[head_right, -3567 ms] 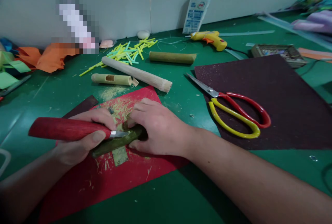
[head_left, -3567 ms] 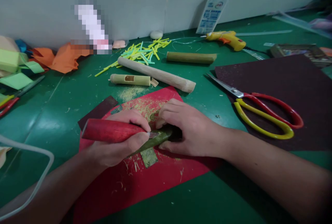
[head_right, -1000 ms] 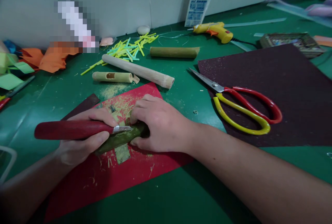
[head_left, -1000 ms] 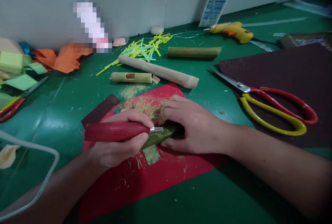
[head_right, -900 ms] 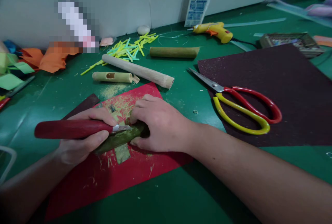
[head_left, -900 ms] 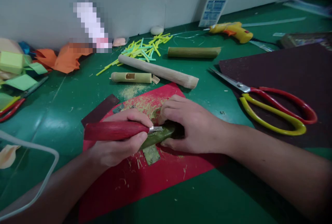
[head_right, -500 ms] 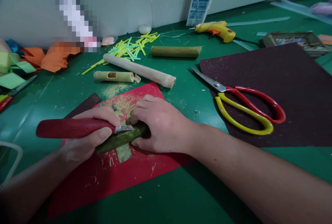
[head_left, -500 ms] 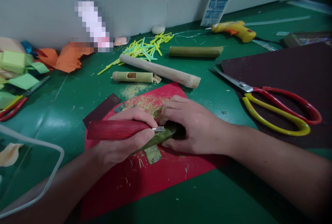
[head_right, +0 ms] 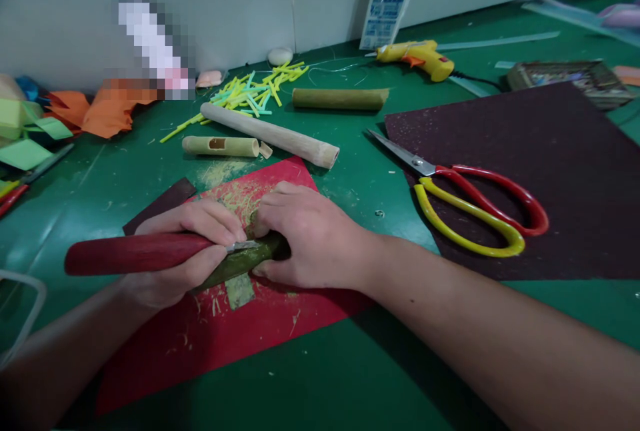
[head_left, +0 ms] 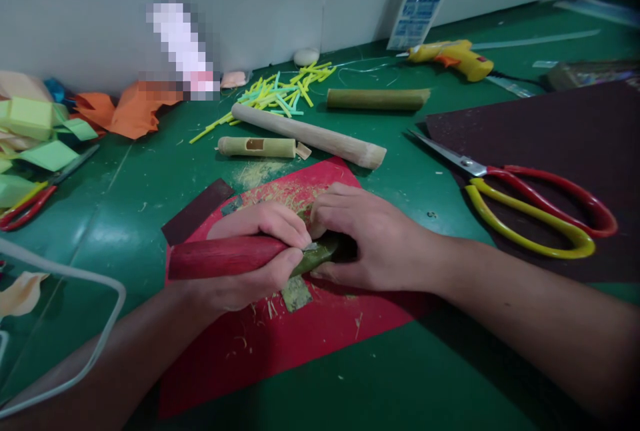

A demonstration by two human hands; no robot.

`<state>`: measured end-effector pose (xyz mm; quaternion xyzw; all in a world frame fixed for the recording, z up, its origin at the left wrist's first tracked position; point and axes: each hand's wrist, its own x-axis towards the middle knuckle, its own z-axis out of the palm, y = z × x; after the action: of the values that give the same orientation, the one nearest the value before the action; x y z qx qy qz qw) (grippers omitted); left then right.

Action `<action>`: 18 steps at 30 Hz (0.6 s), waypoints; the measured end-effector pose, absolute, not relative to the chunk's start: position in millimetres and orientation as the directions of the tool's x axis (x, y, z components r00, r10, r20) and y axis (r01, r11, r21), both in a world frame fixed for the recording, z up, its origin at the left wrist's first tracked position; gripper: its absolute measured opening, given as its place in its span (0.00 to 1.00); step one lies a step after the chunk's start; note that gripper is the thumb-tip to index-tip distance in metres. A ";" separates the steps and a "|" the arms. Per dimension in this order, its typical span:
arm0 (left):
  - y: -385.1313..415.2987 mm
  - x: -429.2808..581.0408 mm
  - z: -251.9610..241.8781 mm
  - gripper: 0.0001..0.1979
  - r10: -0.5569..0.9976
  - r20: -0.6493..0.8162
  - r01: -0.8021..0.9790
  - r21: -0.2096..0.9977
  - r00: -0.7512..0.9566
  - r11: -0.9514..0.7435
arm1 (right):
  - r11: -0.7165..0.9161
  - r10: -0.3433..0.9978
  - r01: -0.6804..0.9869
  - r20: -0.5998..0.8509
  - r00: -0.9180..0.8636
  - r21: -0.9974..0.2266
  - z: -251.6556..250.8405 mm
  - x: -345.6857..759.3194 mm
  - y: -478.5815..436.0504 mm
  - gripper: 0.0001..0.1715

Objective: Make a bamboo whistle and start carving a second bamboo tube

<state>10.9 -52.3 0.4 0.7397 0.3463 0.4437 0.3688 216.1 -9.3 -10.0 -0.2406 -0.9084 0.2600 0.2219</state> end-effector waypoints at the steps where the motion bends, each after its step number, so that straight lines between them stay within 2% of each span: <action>1: -51.3 10.1 0.0 0.07 0.838 0.404 0.182 0.852 0.367 -0.490 | 0.748 0.550 0.313 0.282 -0.786 -0.586 -9.8 216.2 -8.8 0.12; 10: -50.0 6.0 -2.8 0.04 0.859 0.370 0.176 0.876 0.353 -0.449 | 0.733 0.558 0.317 0.267 -0.786 -0.602 -9.5 217.5 -7.0 0.13; 15: -52.7 7.6 -5.5 0.03 0.879 0.384 0.161 0.884 0.283 -0.438 | 0.734 0.550 0.305 0.268 -0.791 -0.607 -9.0 216.9 -6.4 0.13; 18: -54.6 5.7 -5.1 0.03 0.871 0.393 0.227 0.857 0.295 -0.463 | 0.736 0.545 0.310 0.254 -0.799 -0.602 -9.0 217.5 -6.0 0.13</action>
<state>5.7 -54.6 -5.1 0.7235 0.3795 0.4563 0.3526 217.5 -6.0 -9.0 -0.2355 -0.9072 0.2767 0.2120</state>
